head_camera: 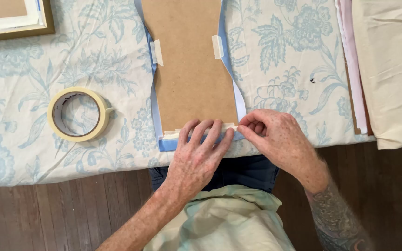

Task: Securing fabric edges to a wooden board using masking tape as part of a framing process.

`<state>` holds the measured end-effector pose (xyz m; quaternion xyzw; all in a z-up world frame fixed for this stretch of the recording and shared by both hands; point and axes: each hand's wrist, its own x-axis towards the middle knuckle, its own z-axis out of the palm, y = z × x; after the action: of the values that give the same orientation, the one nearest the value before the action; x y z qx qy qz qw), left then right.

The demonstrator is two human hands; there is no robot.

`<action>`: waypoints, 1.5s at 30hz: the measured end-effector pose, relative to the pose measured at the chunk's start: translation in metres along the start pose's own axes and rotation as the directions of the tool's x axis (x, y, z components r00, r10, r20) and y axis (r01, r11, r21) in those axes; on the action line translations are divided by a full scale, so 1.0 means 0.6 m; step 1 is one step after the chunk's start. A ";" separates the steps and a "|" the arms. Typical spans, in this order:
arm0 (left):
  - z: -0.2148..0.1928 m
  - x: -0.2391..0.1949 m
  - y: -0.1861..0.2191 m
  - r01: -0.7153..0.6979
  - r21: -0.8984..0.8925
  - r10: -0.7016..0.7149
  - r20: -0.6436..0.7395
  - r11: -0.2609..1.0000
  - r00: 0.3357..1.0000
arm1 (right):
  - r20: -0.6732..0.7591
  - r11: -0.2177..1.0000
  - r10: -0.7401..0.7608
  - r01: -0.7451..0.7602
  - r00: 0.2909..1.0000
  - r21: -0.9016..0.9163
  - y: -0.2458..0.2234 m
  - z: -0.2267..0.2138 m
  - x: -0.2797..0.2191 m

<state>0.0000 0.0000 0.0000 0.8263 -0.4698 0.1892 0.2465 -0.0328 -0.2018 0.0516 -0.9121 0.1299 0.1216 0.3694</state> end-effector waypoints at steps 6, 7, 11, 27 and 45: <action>0.002 -0.003 0.000 -0.003 -0.013 0.003 0.026 1.000 1.000 | -0.065 1.000 -0.004 0.004 0.998 0.002 0.013 0.010 0.001; 0.000 -0.001 -0.002 -0.005 -0.006 0.005 0.018 1.000 1.000 | -0.070 1.000 -0.013 0.012 0.997 -0.002 0.012 0.005 0.001; -0.017 0.010 -0.010 0.001 -0.066 0.002 0.037 0.998 0.999 | -0.083 0.986 -0.149 0.141 0.985 -0.094 -0.011 -0.031 0.024; -0.053 0.005 -0.026 -0.125 0.130 0.111 0.104 0.984 0.988 | -0.053 0.581 -0.759 0.638 0.649 -0.505 -0.077 -0.048 0.503; -0.117 0.066 -0.343 -0.902 0.222 0.645 0.638 0.371 0.422 | -0.026 0.905 0.422 -0.422 0.906 -0.056 0.020 -0.224 0.123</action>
<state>0.1924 0.1041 0.0308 0.5414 -0.7789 0.2119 -0.2351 0.0494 -0.3161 0.1143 -0.8738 0.3227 0.1965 0.3061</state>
